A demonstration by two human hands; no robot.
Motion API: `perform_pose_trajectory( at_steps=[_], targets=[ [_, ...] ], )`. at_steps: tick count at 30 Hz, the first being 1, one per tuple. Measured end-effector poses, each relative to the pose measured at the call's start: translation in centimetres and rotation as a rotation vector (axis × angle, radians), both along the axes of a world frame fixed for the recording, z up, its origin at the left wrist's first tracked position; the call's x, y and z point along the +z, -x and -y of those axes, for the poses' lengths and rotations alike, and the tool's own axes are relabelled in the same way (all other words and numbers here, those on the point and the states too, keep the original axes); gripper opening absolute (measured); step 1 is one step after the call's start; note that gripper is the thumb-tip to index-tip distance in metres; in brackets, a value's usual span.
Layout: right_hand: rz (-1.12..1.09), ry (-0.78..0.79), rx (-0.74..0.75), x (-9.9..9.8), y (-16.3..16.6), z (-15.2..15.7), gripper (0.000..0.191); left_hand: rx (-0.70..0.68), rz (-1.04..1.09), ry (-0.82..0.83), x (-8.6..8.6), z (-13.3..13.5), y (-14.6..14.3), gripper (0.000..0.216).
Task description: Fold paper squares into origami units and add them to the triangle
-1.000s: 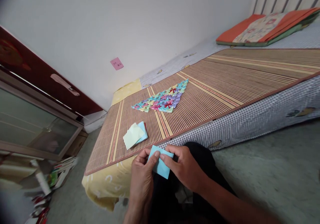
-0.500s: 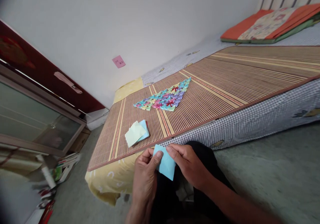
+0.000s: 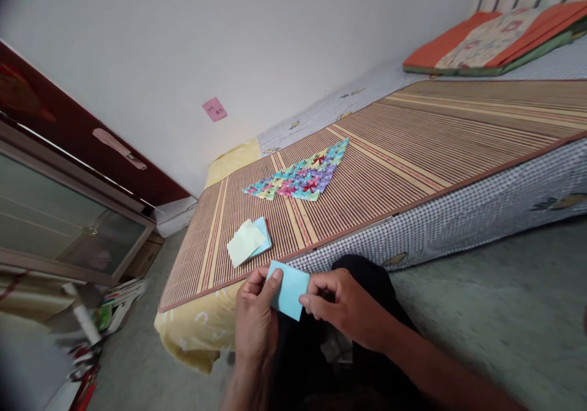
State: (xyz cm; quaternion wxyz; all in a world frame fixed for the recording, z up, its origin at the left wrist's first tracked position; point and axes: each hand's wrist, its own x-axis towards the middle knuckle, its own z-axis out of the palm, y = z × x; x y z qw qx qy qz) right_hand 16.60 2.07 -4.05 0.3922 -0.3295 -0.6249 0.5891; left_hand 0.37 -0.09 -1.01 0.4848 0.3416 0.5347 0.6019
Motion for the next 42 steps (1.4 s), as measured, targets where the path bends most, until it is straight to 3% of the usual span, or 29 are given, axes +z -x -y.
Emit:
perform_pose_trajectory(
  at_steps=[10, 15, 16, 21, 26, 35, 39, 42],
  targets=[
    [-0.051, 0.114, -0.025, -0.7, 2.6, 0.9, 0.047, -0.006, 0.041, 0.011, -0.1, 0.0, -0.7, 0.034],
    [0.052, 0.102, 0.187, -0.8, 1.5, 1.0, 0.037, 0.087, 0.019, -0.030, -0.3, -0.6, 0.4, 0.034],
    [0.052, 0.108, 0.197, -0.8, 1.0, 0.7, 0.034, 0.079, 0.009, -0.031, -0.3, -0.6, 0.5, 0.034],
    [-0.135, 0.088, -0.046, 0.2, 0.1, -1.2, 0.029, -0.097, -0.101, 0.009, -0.3, -0.2, -0.1, 0.031],
    [-0.026, -0.012, -0.139, 1.5, 0.7, -1.4, 0.035, -0.177, -0.192, -0.003, -0.1, 0.0, -0.4, 0.030],
    [0.034, -0.030, -0.101, 1.7, 0.7, -1.3, 0.033, -0.354, -0.324, -0.029, 1.4, -0.5, 0.5, 0.035],
    [0.073, -0.033, -0.032, 1.3, 0.0, -0.9, 0.036, -0.310, -0.280, 0.004, 1.0, -1.1, 1.1, 0.036],
    [0.070, 0.055, 0.056, 0.4, -0.8, -0.8, 0.033, -0.250, -0.227, 0.007, 0.6, -1.8, 1.8, 0.036]
  ],
)
